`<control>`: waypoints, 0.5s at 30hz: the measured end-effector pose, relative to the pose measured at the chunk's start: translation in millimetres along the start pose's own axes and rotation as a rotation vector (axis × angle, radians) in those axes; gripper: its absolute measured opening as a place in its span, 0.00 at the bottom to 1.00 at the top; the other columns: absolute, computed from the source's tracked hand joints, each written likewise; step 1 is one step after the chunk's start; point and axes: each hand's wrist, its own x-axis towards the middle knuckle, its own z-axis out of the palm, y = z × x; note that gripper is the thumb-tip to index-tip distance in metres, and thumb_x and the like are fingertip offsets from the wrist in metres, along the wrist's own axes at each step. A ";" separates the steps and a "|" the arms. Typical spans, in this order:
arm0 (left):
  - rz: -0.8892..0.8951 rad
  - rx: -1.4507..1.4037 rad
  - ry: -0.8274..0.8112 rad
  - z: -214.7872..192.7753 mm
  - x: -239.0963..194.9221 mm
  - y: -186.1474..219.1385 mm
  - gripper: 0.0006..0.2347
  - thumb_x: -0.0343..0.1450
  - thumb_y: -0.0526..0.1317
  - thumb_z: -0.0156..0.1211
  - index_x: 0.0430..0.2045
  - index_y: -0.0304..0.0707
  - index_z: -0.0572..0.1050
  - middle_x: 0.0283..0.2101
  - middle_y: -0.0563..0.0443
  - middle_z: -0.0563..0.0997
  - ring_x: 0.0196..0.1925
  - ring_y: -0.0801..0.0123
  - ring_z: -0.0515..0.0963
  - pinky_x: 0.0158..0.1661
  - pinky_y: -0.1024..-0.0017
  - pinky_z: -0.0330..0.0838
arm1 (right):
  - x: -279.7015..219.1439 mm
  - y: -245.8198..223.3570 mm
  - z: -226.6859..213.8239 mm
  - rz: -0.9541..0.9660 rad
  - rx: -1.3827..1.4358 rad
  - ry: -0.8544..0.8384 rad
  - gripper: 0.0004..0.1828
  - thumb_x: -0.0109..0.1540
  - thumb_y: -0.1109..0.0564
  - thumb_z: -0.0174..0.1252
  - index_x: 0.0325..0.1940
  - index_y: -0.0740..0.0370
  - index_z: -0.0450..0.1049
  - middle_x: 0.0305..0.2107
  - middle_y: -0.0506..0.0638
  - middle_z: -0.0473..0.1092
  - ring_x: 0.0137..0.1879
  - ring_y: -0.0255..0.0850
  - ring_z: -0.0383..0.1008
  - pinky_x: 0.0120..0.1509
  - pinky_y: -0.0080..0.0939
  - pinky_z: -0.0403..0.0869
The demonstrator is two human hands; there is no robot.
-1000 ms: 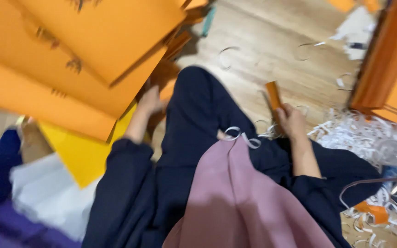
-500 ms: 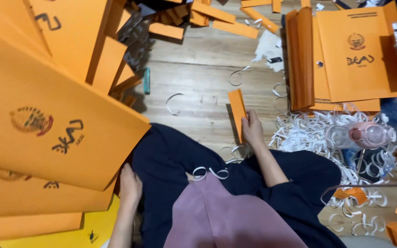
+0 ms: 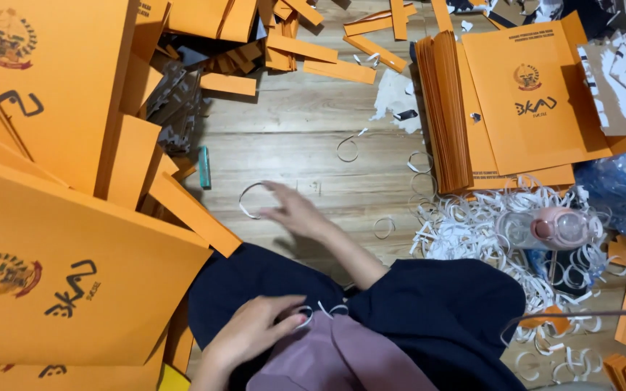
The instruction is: The person applies adhesive strips to the inner edges of orange folders and folds the cardstock by hand to assemble them while sitting on the floor.
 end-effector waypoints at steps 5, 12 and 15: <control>0.267 0.005 0.153 -21.3 113.6 -12.9 0.18 0.63 0.44 0.53 0.46 0.40 0.68 0.47 0.46 0.75 0.49 0.59 0.73 0.46 0.70 0.62 | 2.2 140.1 -33.1 0.072 -0.377 0.360 0.29 0.57 0.45 0.51 0.56 0.63 0.59 0.54 0.64 0.57 0.60 0.56 0.56 0.62 0.51 0.55; -0.047 0.327 0.501 -124.1 303.1 2.7 0.26 0.67 0.49 0.49 0.57 0.40 0.53 0.65 0.41 0.42 0.66 0.47 0.40 0.60 0.53 0.36 | -11.4 166.1 -70.7 0.042 -0.846 0.486 0.32 0.56 0.40 0.47 0.62 0.51 0.55 0.60 0.53 0.51 0.65 0.52 0.48 0.64 0.61 0.50; 0.078 0.451 0.672 -160.6 377.5 -2.5 0.25 0.66 0.46 0.54 0.55 0.32 0.60 0.64 0.35 0.49 0.66 0.43 0.44 0.58 0.43 0.42 | -9.1 159.8 -76.6 0.148 -0.784 0.377 0.34 0.57 0.39 0.44 0.64 0.50 0.52 0.61 0.53 0.49 0.66 0.53 0.45 0.65 0.62 0.45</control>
